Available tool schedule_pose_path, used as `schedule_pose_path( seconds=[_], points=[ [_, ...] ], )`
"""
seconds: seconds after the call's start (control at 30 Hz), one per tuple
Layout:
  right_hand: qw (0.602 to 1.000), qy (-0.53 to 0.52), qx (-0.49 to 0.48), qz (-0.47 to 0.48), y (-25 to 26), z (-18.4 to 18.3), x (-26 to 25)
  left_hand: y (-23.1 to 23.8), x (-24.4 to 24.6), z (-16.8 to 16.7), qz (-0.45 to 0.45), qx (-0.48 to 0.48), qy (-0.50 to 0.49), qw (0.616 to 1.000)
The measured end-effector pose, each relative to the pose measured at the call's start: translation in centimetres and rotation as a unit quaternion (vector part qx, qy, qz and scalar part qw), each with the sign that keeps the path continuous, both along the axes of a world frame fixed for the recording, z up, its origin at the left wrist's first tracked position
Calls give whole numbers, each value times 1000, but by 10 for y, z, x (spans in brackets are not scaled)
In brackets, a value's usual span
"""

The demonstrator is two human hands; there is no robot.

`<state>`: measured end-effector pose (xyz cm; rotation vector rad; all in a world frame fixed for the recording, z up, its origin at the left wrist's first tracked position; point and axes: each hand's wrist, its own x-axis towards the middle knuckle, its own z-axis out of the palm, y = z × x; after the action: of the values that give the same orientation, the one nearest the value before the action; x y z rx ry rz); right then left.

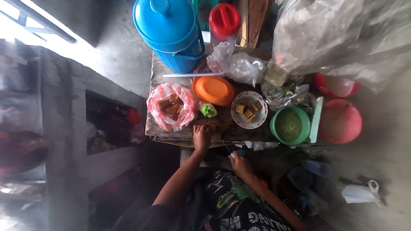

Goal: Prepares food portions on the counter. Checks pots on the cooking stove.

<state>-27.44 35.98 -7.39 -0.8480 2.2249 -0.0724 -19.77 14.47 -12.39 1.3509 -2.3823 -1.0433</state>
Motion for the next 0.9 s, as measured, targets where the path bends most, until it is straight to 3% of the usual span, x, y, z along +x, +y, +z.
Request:
schedule_pose_path(
  seconds=[0.3,0.53,0.67,0.9],
  points=[
    [999,-24,38,4,-56,-1,-4,2,-2,1,7,1,-17,1000],
    [998,-14,55,8,-60,-5,-3,19,-23,18,73,94,-64,991],
    [998,-15,55,-8,-36,-9,-3,20,-32,17,96,83,-72,989],
    [992,-66,101,-32,51,-1,-7,15,-30,11,64,80,-59,993]
  ],
)
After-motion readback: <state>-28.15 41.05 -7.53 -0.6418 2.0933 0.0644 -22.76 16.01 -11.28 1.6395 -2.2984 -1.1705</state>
